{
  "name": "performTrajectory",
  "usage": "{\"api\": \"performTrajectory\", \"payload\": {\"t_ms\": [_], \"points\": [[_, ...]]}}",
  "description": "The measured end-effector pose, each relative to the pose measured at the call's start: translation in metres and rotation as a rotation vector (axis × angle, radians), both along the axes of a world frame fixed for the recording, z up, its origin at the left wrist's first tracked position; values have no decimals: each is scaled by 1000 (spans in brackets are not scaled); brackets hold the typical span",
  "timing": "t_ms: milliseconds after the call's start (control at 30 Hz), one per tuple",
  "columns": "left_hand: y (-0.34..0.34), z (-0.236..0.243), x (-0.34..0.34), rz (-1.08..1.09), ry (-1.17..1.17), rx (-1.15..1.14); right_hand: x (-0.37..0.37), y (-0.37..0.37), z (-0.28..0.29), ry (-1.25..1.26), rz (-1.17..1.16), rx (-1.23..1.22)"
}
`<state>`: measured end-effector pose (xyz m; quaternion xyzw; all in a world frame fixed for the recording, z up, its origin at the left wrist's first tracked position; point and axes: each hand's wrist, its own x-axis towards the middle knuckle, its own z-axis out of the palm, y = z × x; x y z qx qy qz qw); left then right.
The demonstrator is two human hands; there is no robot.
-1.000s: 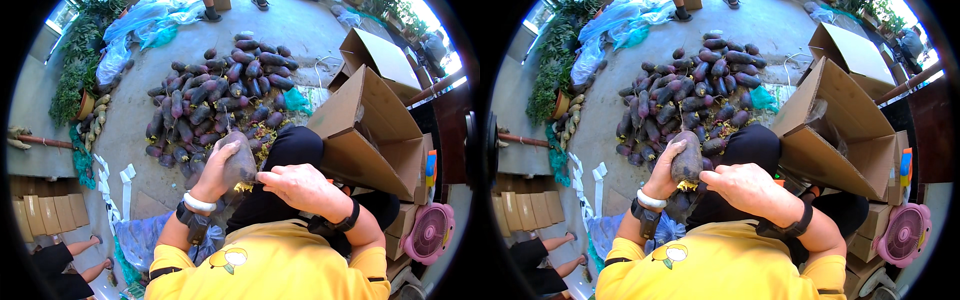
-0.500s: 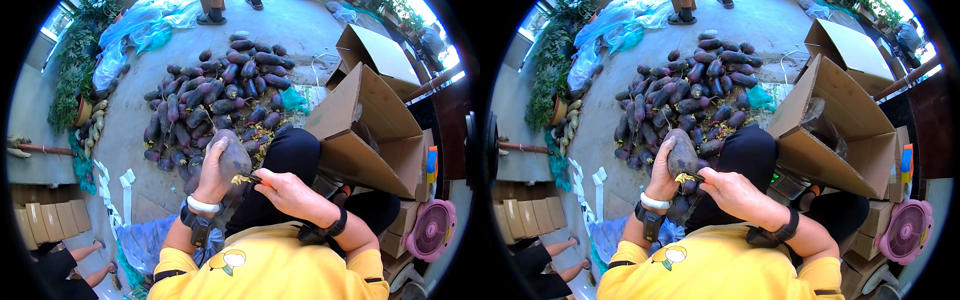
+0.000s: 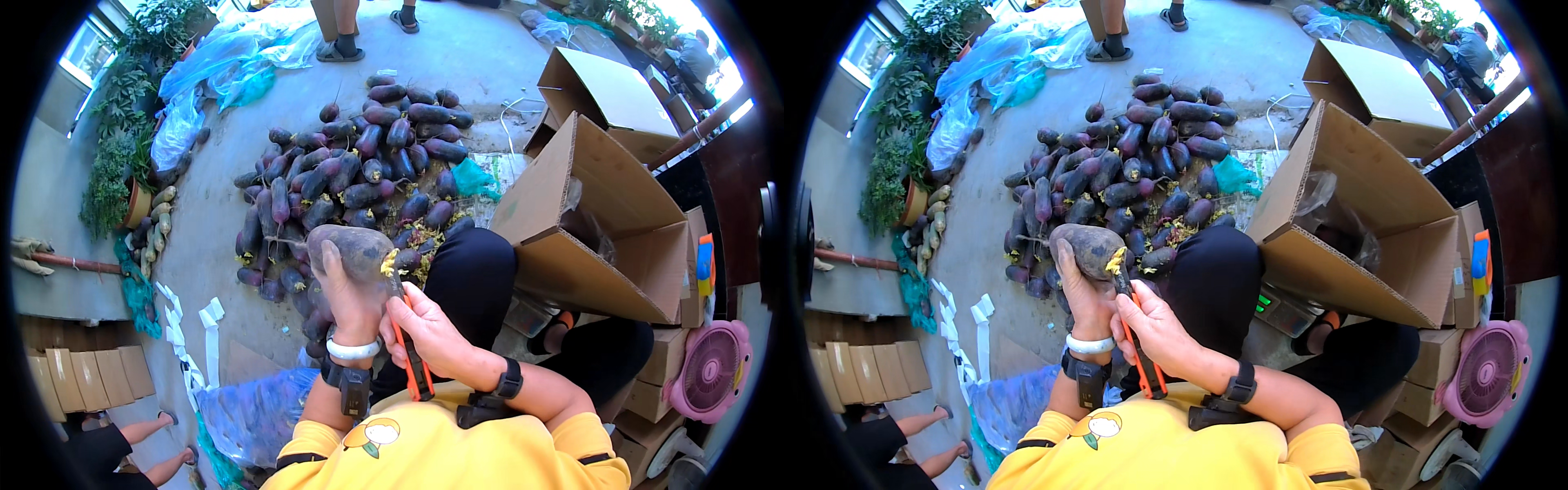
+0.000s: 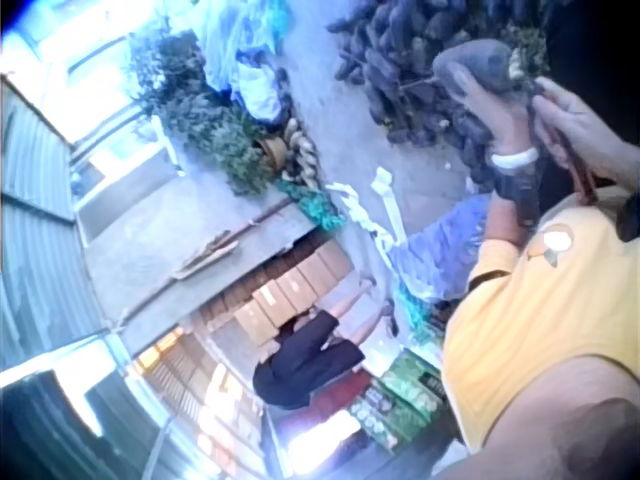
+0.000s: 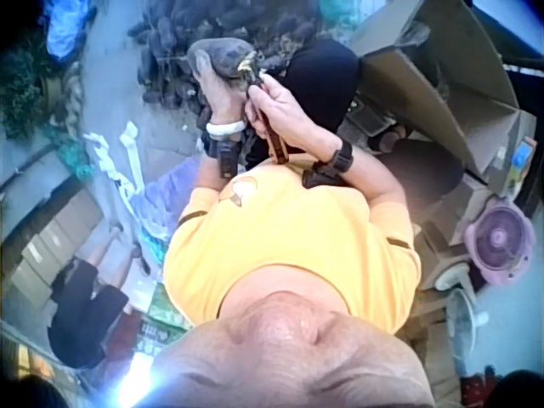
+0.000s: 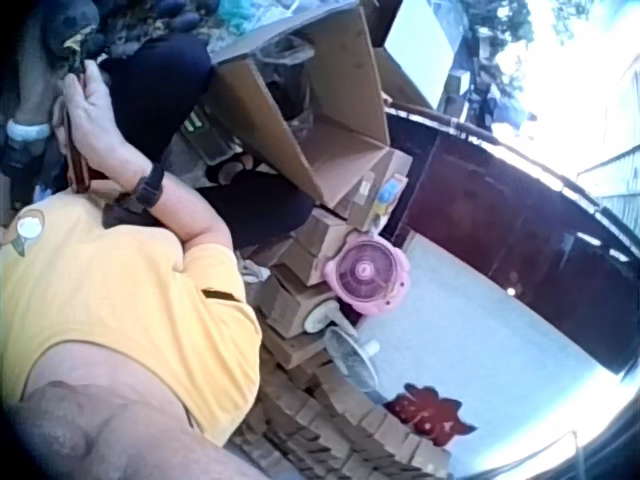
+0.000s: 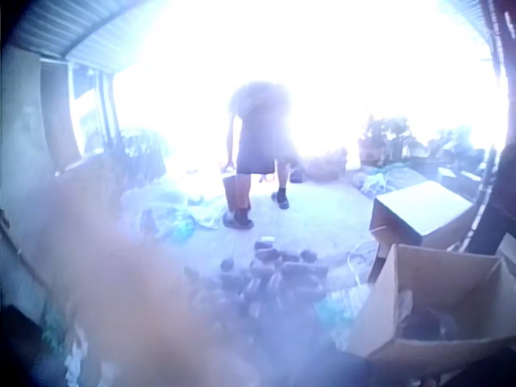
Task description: The person picks up individual beets from a pile on the floor, trims the roots and tops using shears, and places the trimmed beets into a plastic bag within a cardboard box on a digital scale.
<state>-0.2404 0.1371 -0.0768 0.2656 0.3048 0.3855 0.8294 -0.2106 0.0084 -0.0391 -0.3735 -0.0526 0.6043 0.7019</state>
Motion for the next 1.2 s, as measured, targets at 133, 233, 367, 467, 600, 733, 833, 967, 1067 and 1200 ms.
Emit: {"api": "performTrajectory", "payload": {"t_ms": [133, 233, 367, 467, 600, 733, 833, 967, 1067, 1200], "points": [[2, 9, -1, 168, 44, 286, 10, 6, 8, 339, -16, 17], [14, -1, -15, 223, 72, 461, 19, 6, 7, 350, -52, 85], [24, 0, -20, 230, 36, 442, 32, 10, -2, 288, -76, -36], [12, 7, -27, 249, 140, 537, 29, 12, -12, 184, 7, -144], [26, 4, -34, -6, 672, 1354, 37, -9, 8, -52, 87, -145], [35, 30, -4, -158, 558, 889, 65, -85, 60, -427, -44, -144], [22, 80, 21, -210, 369, 844, 73, -163, 85, -910, -568, -425], [-16, 153, 90, -646, 52, 886, 97, -257, 83, -1209, -1373, -959], [-63, 184, 157, -1035, -66, 1143, 115, -307, 66, -1326, -1436, -1164], [-135, 185, 244, -1483, -165, 1688, 132, -319, 45, -1064, -1183, -1138]]}}
